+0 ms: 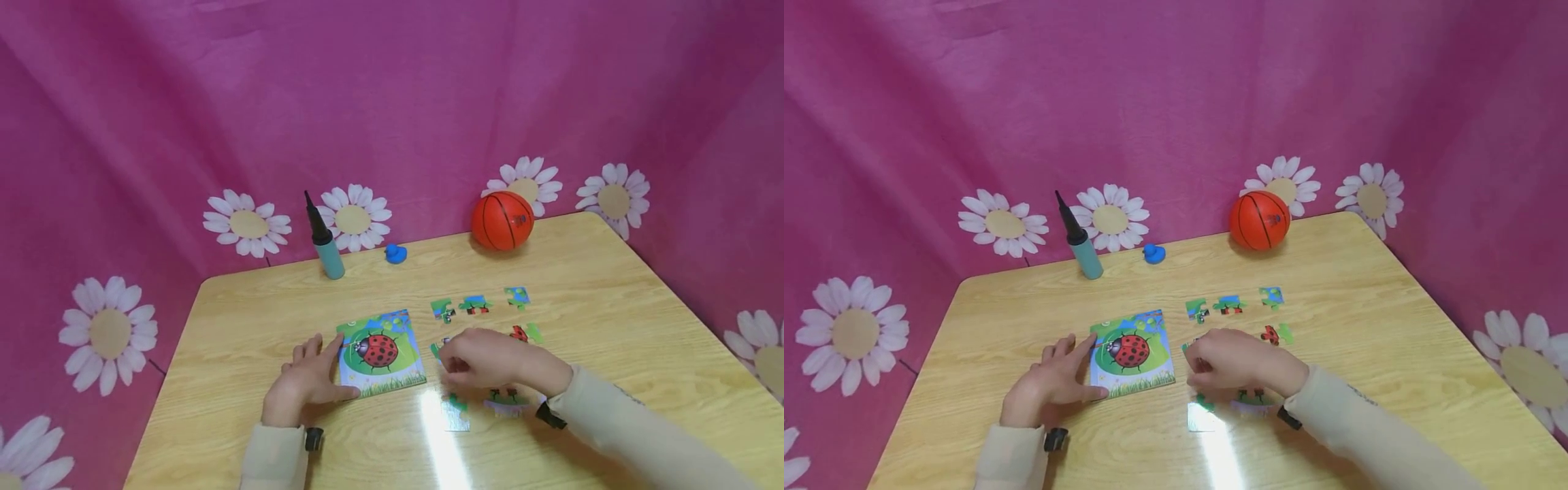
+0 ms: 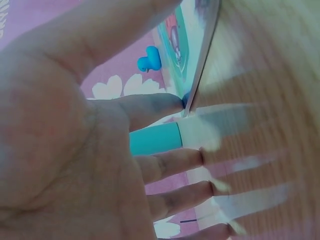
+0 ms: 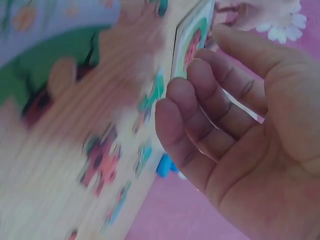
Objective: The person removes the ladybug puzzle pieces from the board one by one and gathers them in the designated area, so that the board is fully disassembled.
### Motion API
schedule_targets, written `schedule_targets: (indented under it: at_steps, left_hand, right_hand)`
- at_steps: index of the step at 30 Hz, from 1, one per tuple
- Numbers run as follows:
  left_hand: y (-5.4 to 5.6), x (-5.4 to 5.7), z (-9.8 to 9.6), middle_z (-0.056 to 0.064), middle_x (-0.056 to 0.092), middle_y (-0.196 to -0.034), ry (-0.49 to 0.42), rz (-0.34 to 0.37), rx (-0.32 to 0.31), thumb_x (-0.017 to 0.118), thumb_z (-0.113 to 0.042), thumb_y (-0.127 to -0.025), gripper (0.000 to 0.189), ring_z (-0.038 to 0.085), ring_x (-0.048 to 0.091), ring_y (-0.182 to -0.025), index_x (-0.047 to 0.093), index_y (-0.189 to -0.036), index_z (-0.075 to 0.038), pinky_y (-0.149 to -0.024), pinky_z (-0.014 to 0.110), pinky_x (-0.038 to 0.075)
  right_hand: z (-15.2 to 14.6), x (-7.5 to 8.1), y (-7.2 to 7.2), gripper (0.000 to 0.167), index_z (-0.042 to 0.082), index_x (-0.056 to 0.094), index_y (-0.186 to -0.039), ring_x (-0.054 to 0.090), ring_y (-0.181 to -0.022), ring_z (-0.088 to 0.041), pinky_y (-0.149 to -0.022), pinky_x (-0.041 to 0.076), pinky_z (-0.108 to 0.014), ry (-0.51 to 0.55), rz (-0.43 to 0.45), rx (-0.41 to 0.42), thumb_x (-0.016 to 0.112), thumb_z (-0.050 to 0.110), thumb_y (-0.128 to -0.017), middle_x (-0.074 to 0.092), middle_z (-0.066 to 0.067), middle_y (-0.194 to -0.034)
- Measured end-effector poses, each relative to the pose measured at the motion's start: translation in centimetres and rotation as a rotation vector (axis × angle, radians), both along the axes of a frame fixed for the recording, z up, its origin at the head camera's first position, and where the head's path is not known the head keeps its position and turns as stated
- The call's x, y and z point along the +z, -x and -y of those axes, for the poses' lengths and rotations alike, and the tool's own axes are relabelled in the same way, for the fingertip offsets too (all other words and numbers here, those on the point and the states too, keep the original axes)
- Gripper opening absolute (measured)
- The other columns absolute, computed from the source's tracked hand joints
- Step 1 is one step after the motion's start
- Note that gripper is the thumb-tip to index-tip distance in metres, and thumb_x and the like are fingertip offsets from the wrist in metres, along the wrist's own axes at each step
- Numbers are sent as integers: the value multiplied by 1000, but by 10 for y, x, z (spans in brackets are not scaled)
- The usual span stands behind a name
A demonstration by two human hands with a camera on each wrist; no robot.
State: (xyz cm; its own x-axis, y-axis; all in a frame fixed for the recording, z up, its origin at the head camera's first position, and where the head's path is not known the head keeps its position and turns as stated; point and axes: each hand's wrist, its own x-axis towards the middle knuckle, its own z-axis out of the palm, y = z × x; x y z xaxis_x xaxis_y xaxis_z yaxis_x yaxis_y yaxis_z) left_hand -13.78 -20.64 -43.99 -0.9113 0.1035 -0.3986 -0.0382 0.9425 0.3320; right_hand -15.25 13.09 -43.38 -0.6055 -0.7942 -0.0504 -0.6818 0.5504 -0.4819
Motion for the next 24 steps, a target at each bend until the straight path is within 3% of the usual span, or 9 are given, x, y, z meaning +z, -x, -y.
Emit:
schedule_targets:
  at_steps: [6, 10, 12, 15, 19, 21, 24]
  left_hand:
    - [3, 1, 8, 18, 25, -171, -40, 16, 4, 83, -58, -82, 106, 45, 27, -152, 28, -168, -27, -121, 72, 29]
    - [2, 5, 20, 19, 33, -168, -78, -45, -11, 79, -55, -89, 96, 45, 34, -151, 32, -167, -23, -118, 73, 34]
    - [0, 11, 28, 20, 42, -163, -61, -118, -21, 75, -50, -94, 83, 45, 41, -149, 40, -163, -18, -116, 71, 37]
    - [-6, 24, 40, 20, 59, -149, -26, -285, -18, 69, -39, -101, 58, 44, 55, -138, 58, -150, -10, -112, 67, 44]
    - [-17, 42, 55, 17, 70, -134, -20, -499, -1, 67, -32, -104, 39, 41, 66, -125, 71, -134, -8, -103, 63, 51]
    - [-23, 50, 61, 18, 69, -136, -27, -570, 0, 66, -33, -105, 41, 42, 64, -127, 69, -137, -9, -103, 65, 49]
    - [-30, 58, 64, 21, 54, -154, -42, -614, 3, 63, -42, -105, 58, 46, 49, -142, 54, -153, -10, -111, 70, 38]
  right_hand:
    - [-25, 7, 4, 27, 25, 60, -77, 39, -62, 4, -60, 35, -17, 8, -37, -52, 72, 19, -99, 46, 17, -68]
    - [-47, 17, 6, 21, 27, 64, -81, 44, -63, 3, -59, 39, -19, 20, -49, -115, 76, 22, -98, 50, 17, -70]
    - [-60, 23, 8, 20, 27, 65, -82, 45, -65, 3, -59, 41, -19, 24, -81, -149, 77, 22, -97, 52, 17, -71]
    - [-81, 34, 9, 18, 27, 67, -83, 48, -67, 2, -61, 44, -19, 19, -154, -224, 79, 22, -95, 54, 17, -73]
    - [-109, 47, 5, 10, 22, 74, -94, 59, -76, -4, -68, 56, -27, -3, -355, -330, 82, 28, -92, 66, 12, -84]
    - [-123, 51, 2, 26, 16, 76, -108, 67, -88, -16, -79, 60, -40, -5, -475, -387, 84, 33, -89, 72, 2, -97]
    - [-143, 52, -1, 58, 11, 68, -134, 64, -117, -37, -99, 52, -59, 0, -599, -464, 85, 39, -86, 70, -14, -127]
